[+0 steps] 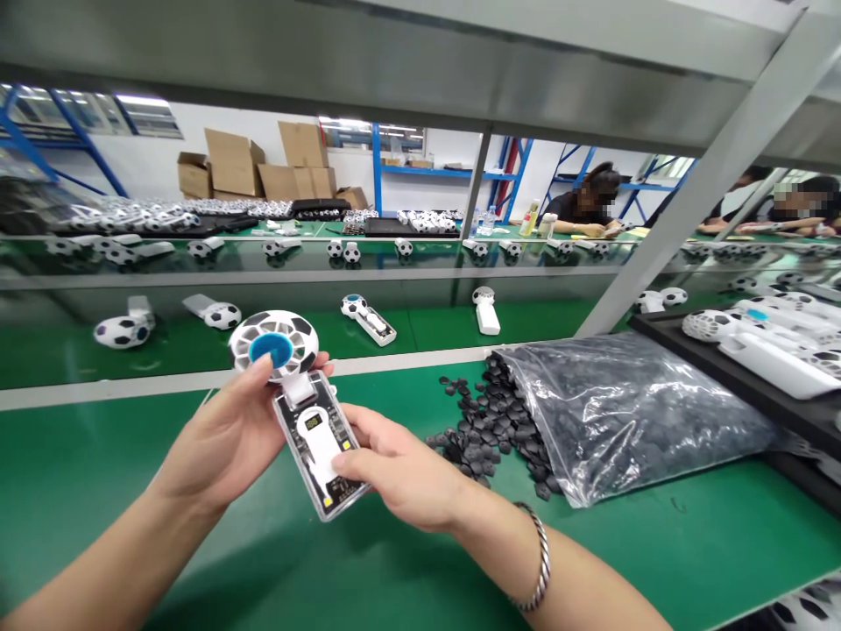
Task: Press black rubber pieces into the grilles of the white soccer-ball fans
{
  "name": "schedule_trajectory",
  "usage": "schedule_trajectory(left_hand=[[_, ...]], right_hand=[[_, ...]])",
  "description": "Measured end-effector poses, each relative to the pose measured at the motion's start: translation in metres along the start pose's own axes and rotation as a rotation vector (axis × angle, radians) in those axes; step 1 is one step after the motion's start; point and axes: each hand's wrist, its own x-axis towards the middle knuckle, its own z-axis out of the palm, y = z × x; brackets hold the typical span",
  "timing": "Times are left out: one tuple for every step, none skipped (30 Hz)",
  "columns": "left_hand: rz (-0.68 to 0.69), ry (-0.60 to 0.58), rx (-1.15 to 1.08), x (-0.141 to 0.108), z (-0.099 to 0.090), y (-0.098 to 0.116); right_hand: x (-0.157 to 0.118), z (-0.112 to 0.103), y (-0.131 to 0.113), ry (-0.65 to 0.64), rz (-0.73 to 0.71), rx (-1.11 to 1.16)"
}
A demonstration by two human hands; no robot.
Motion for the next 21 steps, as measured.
schedule_trajectory(left_hand=[[0.017, -0.006, 0.023, -0.002, 0.0, 0.0], [0.03, -0.009, 0.043, -0.004, 0.0, 0.0], [0.042, -0.009, 0.056, -0.005, 0.0, -0.001], [0.053, -0.009, 0.066, -0.006, 0.0, -0.001], [0.062, -0.011, 0.072, -0.007, 0.001, -0.001], [0.068, -0.018, 0.077, -0.007, 0.001, -0.001], [0.072, -0.025, 0.081, -0.008, 0.001, 0.0], [0.076, -0.032, 0.085, -0.008, 0.002, 0.0], [0.08, -0.035, 0.09, -0.008, 0.002, 0.0], [0.082, -0.037, 0.096, -0.009, 0.003, 0.0], [0.086, -0.037, 0.102, -0.01, 0.003, 0.0], [0.089, -0.035, 0.108, -0.01, 0.004, 0.0], [0.091, -0.033, 0.114, -0.011, 0.004, -0.001], [0.093, -0.031, 0.12, -0.012, 0.004, -0.001], [0.096, -0.031, 0.126, -0.013, 0.004, -0.001], [0.098, -0.034, 0.132, -0.013, 0.005, -0.002], [0.1, -0.036, 0.138, -0.014, 0.005, -0.002], [0.099, -0.039, 0.141, -0.014, 0.005, -0.002], [0.098, -0.038, 0.14, -0.014, 0.005, -0.002], [0.095, -0.036, 0.134, -0.014, 0.005, -0.002], [0.091, -0.031, 0.126, -0.014, 0.005, -0.002]], right_hand=[[0.0, 0.0, 0.0, 0.007, -0.015, -0.03], [-0.001, 0.0, 0.001, 0.015, -0.032, -0.068], [-0.001, 0.001, 0.001, 0.023, -0.048, -0.108], [-0.002, 0.001, 0.001, 0.03, -0.059, -0.153], [-0.002, 0.001, 0.001, 0.041, -0.069, -0.2], [-0.003, 0.001, 0.0, 0.059, -0.081, -0.251], [-0.004, 0.001, 0.0, 0.081, -0.094, -0.303], [-0.004, 0.001, 0.001, 0.101, -0.107, -0.352], [-0.004, 0.0, 0.001, 0.118, -0.12, -0.398], [-0.005, 0.0, 0.001, 0.132, -0.133, -0.436], [-0.005, 0.0, 0.001, 0.139, -0.142, -0.467], [-0.005, -0.001, 0.001, 0.142, -0.146, -0.493], [-0.005, -0.001, 0.0, 0.144, -0.148, -0.511], [-0.006, -0.001, 0.0, 0.146, -0.148, -0.525], [-0.006, -0.001, -0.001, 0.147, -0.147, -0.535], [-0.006, -0.001, -0.002, 0.146, -0.144, -0.542], [-0.007, -0.001, -0.002, 0.145, -0.143, -0.546], [-0.007, -0.001, -0.003, 0.143, -0.143, -0.55], [-0.007, -0.001, -0.004, 0.141, -0.141, -0.554], [-0.008, -0.001, -0.004, 0.141, -0.138, -0.557], [-0.008, -0.001, -0.005, 0.14, -0.134, -0.557]])
